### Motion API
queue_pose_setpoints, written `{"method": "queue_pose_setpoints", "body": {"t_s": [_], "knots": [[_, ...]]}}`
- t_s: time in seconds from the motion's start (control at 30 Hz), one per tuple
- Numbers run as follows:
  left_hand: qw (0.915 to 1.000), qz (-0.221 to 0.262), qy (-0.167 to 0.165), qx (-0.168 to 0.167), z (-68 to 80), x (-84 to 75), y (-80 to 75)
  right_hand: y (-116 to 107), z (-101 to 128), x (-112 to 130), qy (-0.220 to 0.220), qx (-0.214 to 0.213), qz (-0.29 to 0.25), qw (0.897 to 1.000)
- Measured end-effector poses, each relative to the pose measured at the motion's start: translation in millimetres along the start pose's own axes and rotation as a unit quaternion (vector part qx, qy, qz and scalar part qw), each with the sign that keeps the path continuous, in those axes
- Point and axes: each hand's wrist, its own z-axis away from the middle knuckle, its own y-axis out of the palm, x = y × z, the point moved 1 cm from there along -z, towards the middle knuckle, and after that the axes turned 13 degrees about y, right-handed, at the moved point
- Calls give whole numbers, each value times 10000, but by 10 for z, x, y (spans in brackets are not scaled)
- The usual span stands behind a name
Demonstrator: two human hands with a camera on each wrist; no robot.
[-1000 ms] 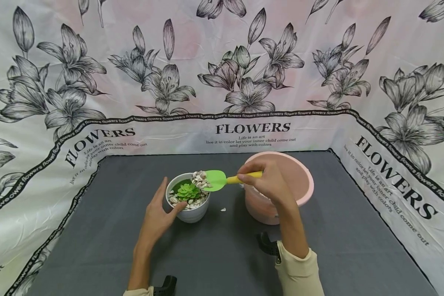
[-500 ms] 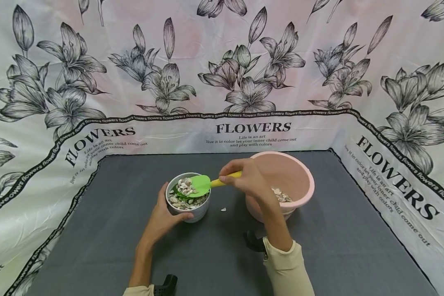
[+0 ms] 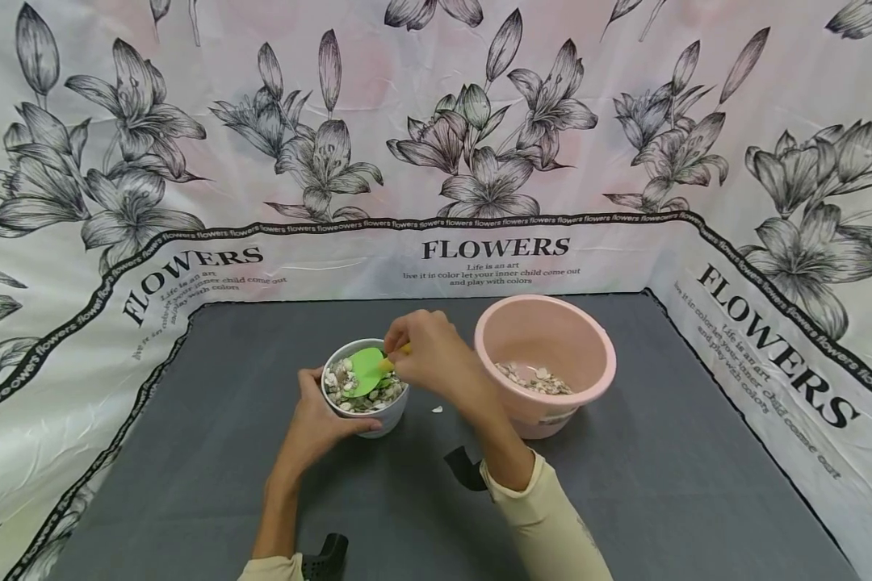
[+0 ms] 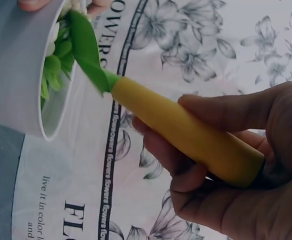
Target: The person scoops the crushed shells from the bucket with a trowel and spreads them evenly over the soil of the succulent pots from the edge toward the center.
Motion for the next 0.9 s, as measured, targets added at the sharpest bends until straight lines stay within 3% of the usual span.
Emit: {"method": "queue_pose_setpoints", "body": {"t_s": [0.13,0.37,0.47,0.7,0.9], "knots": [[9999,65,59,64,-11,0,17,57,25,57,-132,-213,95,9996],[9992,-398,90,51,-18,-5,17,99,47,97,-269,-380,291,9985],[9993,-373,79,23,-26,11,22,102,48,95,-284,-444,349,9980],[9987,-485,-133,67,-25,1,0,121,65,132,-338,-446,570,9968],[9983,-567,26,116,-32,3,-16,103,99,159,-380,-430,825,9949]]}}
